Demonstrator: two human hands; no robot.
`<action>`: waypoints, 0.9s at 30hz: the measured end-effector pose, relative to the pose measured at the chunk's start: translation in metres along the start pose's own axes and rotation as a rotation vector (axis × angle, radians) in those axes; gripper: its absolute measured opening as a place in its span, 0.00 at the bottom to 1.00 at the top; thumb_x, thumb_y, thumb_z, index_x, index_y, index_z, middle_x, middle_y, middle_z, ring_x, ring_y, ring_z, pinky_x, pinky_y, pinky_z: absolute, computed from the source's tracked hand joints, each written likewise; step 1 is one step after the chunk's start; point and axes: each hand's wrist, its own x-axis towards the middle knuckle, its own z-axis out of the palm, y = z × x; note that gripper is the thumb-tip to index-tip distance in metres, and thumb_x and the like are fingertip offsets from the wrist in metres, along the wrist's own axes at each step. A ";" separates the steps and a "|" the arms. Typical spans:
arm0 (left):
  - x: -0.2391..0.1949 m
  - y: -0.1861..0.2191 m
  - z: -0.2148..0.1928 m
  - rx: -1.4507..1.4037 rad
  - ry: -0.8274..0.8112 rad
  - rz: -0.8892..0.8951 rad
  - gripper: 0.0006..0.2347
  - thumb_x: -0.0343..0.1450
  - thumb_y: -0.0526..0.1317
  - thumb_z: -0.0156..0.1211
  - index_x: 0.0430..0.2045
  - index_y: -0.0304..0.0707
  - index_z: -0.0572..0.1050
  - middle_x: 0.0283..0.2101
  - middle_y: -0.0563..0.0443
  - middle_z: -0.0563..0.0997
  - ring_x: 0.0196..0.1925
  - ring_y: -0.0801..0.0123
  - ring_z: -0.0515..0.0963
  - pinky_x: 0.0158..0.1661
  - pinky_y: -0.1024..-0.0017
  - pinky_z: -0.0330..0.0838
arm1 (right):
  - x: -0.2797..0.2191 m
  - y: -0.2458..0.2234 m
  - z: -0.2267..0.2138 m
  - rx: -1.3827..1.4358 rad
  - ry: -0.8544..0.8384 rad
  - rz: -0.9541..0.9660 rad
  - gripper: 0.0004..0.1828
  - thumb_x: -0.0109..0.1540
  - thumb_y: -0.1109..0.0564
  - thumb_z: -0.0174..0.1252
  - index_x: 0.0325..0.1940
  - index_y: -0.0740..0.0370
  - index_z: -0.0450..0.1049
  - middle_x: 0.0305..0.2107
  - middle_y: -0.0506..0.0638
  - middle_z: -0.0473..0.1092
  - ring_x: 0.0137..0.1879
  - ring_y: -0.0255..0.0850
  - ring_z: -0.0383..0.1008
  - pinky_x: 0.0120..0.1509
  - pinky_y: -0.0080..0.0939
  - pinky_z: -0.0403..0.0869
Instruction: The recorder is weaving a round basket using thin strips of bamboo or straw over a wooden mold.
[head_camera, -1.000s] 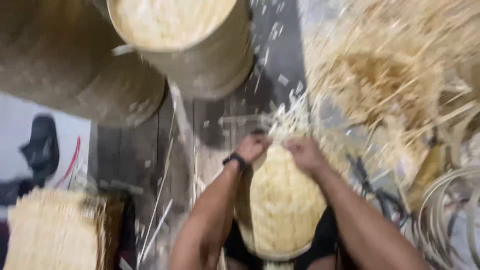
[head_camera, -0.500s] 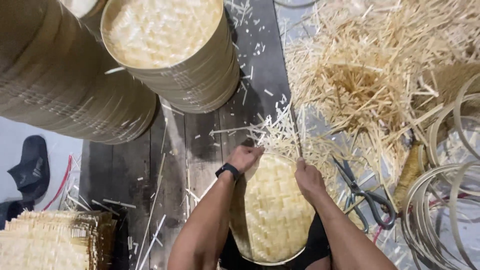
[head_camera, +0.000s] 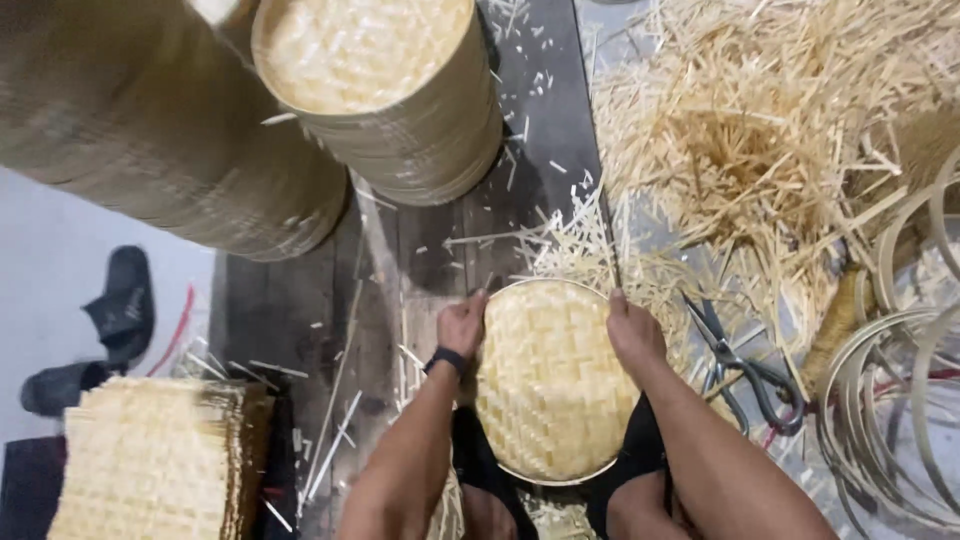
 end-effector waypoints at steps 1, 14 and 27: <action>0.005 -0.007 0.000 -0.006 0.018 0.036 0.29 0.71 0.60 0.50 0.30 0.24 0.79 0.26 0.28 0.82 0.32 0.45 0.85 0.39 0.52 0.75 | 0.030 0.027 0.027 0.015 0.025 -0.028 0.39 0.70 0.34 0.34 0.53 0.71 0.76 0.51 0.74 0.71 0.61 0.69 0.69 0.68 0.62 0.64; -0.136 -0.007 -0.095 -0.024 0.421 -0.014 0.27 0.73 0.59 0.49 0.37 0.28 0.82 0.35 0.28 0.83 0.41 0.44 0.83 0.45 0.54 0.73 | -0.188 -0.032 -0.290 -0.480 0.065 -0.401 0.26 0.70 0.36 0.42 0.46 0.56 0.78 0.26 0.55 0.76 0.31 0.45 0.74 0.44 0.52 0.78; -0.062 -0.014 -0.002 -0.809 0.357 -0.873 0.31 0.74 0.58 0.53 0.56 0.19 0.71 0.56 0.36 0.79 0.53 0.49 0.78 0.56 0.52 0.72 | -0.037 0.047 -0.006 1.048 -0.338 0.277 0.35 0.70 0.37 0.39 0.55 0.72 0.73 0.43 0.62 0.77 0.46 0.52 0.78 0.51 0.51 0.76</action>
